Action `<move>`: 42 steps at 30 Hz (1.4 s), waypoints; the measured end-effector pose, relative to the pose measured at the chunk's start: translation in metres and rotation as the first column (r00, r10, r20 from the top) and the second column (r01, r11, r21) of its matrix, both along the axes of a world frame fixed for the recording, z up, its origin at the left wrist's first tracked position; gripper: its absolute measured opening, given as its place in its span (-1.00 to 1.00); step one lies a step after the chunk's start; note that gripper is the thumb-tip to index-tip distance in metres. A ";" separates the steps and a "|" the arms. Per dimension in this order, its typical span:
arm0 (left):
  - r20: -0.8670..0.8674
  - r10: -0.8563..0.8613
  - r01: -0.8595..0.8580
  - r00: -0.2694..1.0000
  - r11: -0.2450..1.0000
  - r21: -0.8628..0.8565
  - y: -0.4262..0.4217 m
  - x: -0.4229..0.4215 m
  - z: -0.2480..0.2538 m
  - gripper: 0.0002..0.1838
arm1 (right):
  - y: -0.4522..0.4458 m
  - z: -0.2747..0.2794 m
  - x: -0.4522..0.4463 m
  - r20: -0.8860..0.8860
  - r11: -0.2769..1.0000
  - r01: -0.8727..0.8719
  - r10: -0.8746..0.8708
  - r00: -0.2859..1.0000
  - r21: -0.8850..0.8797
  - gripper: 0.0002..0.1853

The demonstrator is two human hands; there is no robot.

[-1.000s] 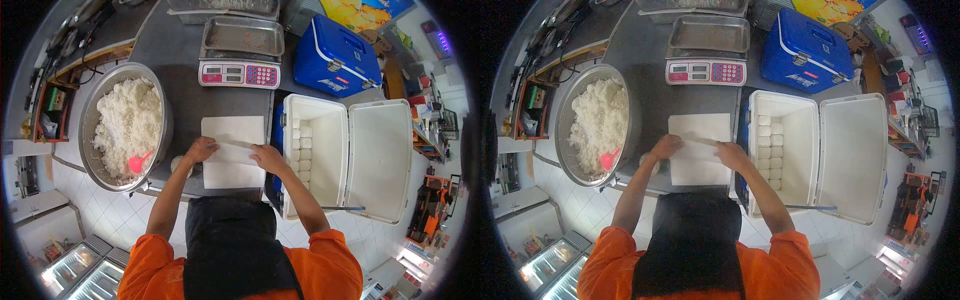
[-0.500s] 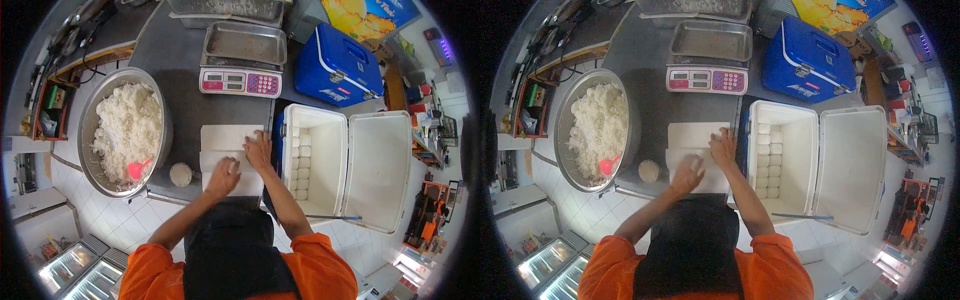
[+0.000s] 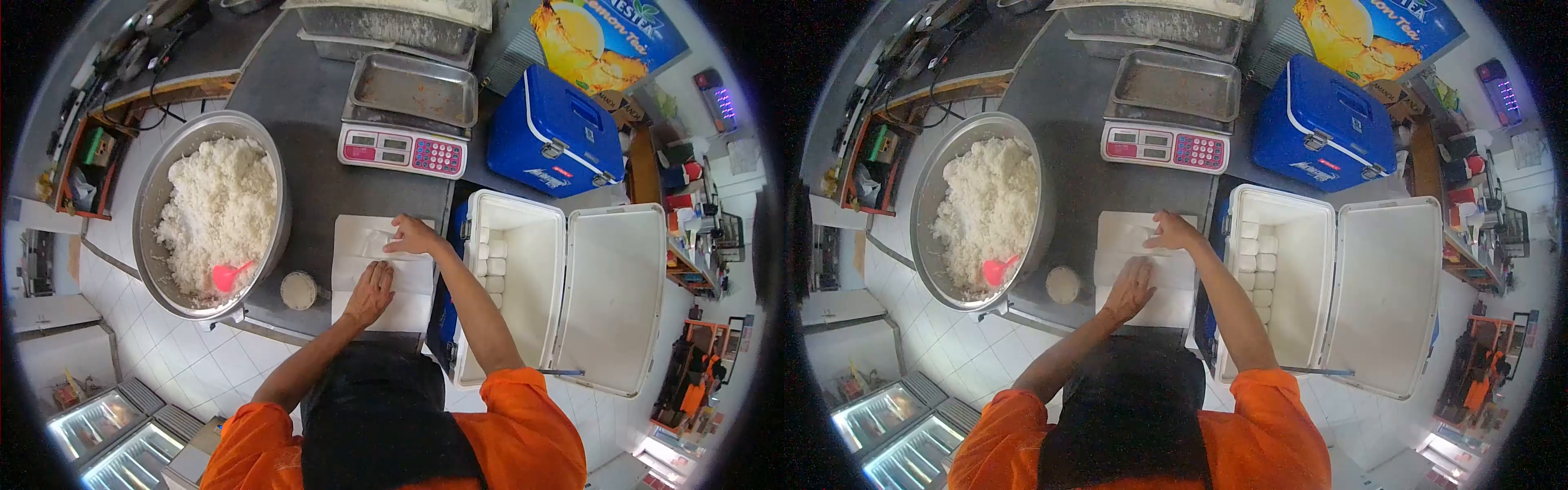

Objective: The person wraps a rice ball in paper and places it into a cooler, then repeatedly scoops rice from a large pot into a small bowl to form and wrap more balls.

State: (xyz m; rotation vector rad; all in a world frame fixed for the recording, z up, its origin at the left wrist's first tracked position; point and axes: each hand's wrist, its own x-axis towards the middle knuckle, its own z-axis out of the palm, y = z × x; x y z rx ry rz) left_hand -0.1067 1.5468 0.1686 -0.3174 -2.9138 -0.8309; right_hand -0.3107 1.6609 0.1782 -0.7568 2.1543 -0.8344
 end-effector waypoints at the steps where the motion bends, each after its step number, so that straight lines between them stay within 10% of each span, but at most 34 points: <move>1: -0.003 0.003 -0.003 1.000 1.000 0.000 -0.002 -0.002 0.001 -0.36 | -0.004 0.005 -0.003 -0.003 0.997 -0.048 0.048 0.999 0.058 -0.55; 8: -0.043 -0.047 0.051 0.998 0.994 0.100 -0.014 0.001 -0.019 -0.32 | 0.017 0.030 0.091 -0.372 0.957 -0.222 0.278 0.886 0.186 -0.77; 15: 0.242 0.009 -0.093 0.970 0.936 0.339 -0.040 0.001 0.016 -0.46 | 0.039 -0.013 0.161 -0.502 0.991 0.071 -0.118 0.857 -0.112 -0.81; 19: -0.070 0.123 -0.108 0.990 0.978 0.181 -0.057 -0.069 0.073 -0.56 | 0.036 0.001 0.167 -0.675 0.990 0.033 -0.119 0.728 -0.138 -0.76; 21: -0.146 0.056 -0.043 0.988 0.995 0.094 -0.062 -0.084 0.079 -0.59 | 0.036 0.004 0.169 -0.667 0.990 0.035 -0.119 0.735 -0.139 -0.74; 24: 0.342 -0.140 0.052 0.929 0.966 0.254 -0.086 -0.082 0.076 -0.63 | 0.040 0.001 0.168 -0.664 0.988 0.041 -0.130 0.736 -0.149 -0.73; 29: 0.296 -0.040 0.124 0.954 0.954 -0.271 -0.125 -0.014 0.087 -0.67 | 0.041 0.000 0.172 -0.689 0.983 0.049 -0.159 0.707 -0.177 -0.73; 32: -0.154 -0.029 0.006 0.988 0.988 -0.152 -0.086 -0.017 0.120 -0.69 | 0.039 0.012 0.173 -0.718 0.996 -0.009 -0.061 0.694 -0.093 -0.71; 36: -0.048 -0.281 0.277 0.959 0.958 -0.069 -0.033 -0.024 0.077 -0.67 | 0.041 0.011 0.176 -0.757 1.000 -0.022 0.011 0.654 -0.004 -0.70; 42: -0.006 -0.063 0.064 0.998 0.995 0.077 -0.046 0.019 -0.019 -0.71 | 0.045 -0.017 0.205 -0.442 0.919 0.310 -0.389 0.808 -0.242 -0.72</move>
